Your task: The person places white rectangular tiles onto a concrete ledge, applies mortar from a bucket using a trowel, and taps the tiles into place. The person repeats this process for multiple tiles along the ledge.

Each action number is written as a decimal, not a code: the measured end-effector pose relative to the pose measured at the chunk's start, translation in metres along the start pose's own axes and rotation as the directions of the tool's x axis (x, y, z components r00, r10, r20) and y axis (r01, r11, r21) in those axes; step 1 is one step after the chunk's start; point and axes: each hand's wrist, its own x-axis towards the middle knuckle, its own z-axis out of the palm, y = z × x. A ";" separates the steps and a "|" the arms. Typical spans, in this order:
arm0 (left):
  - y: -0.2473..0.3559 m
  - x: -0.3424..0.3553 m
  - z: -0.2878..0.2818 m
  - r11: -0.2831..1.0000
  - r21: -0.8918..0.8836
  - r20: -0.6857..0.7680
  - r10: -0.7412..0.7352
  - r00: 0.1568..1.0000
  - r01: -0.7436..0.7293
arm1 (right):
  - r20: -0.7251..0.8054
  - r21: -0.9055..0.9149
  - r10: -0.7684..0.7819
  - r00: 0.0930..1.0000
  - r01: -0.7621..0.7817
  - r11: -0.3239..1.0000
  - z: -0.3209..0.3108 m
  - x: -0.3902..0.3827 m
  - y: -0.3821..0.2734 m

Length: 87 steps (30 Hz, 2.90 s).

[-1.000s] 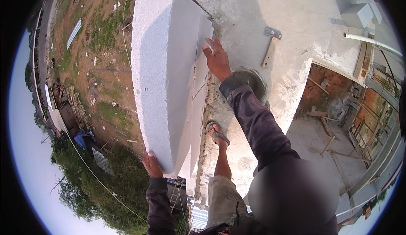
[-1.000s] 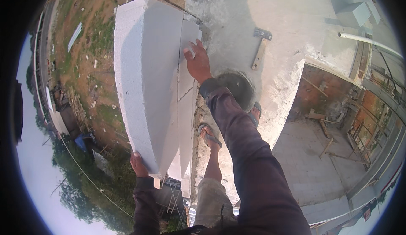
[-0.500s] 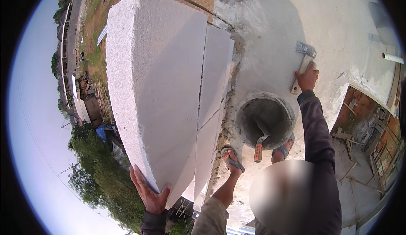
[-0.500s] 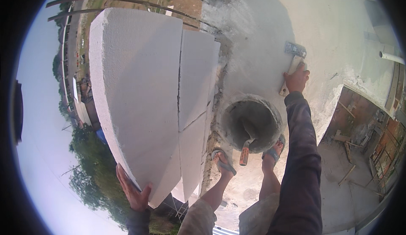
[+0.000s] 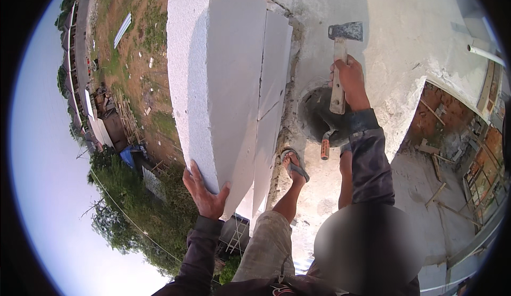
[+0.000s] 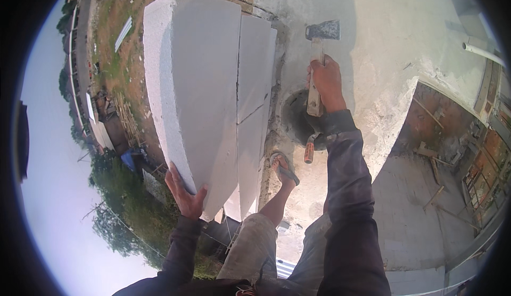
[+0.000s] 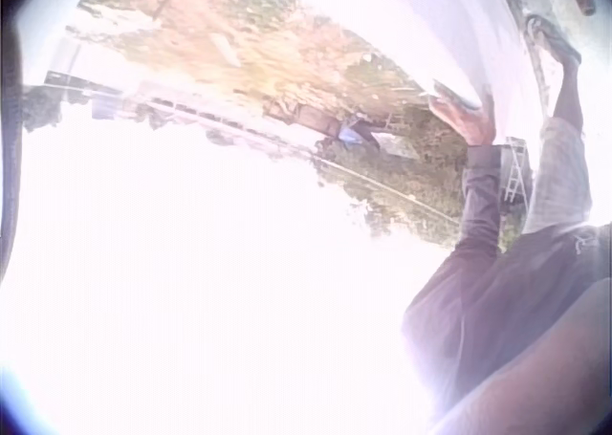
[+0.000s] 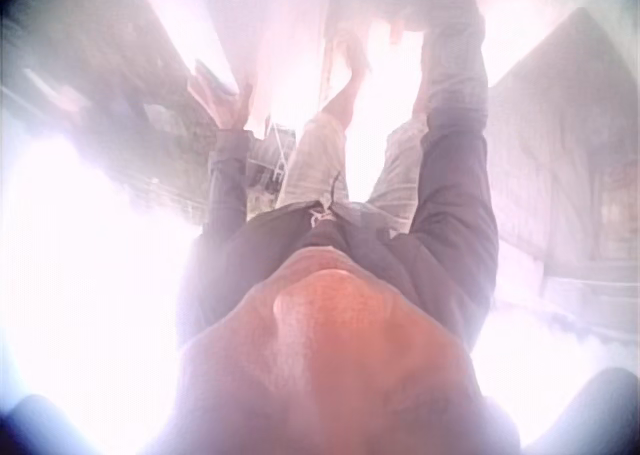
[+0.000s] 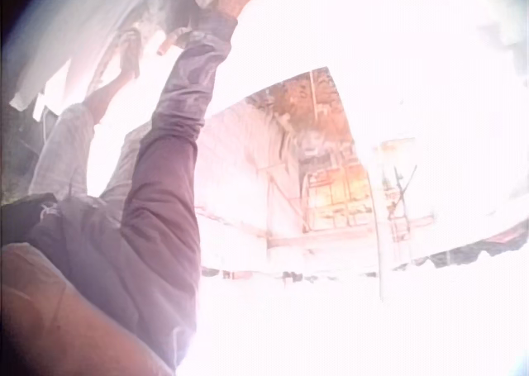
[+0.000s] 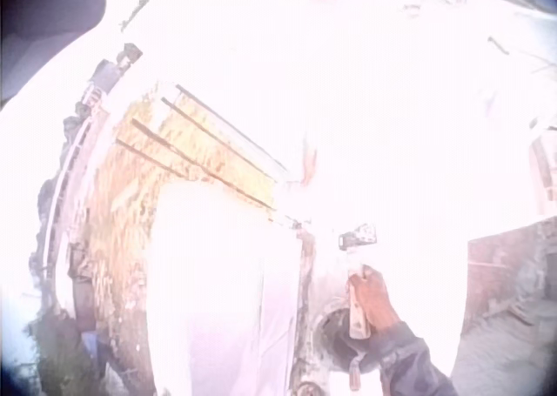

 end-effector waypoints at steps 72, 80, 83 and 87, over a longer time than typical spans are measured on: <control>-0.090 -0.135 0.029 0.959 -0.272 -0.133 -0.121 0.984 0.081 | 0.723 -0.589 -0.384 0.575 0.803 0.093 0.157 -0.421 -0.002; -0.091 -0.131 0.037 0.948 -0.307 -0.168 -0.144 0.975 0.087 | 0.775 -0.612 -0.083 0.626 0.777 0.145 0.156 -0.438 -0.002; -0.090 -0.129 0.029 0.941 -0.306 -0.061 -0.174 0.983 0.148 | 0.700 -0.594 -0.340 0.628 0.776 0.212 0.160 -0.388 -0.037; -0.091 -0.127 0.027 0.939 -0.304 -0.032 -0.178 0.983 0.160 | 0.460 -0.632 -0.751 0.473 0.769 0.098 0.179 -0.267 -0.121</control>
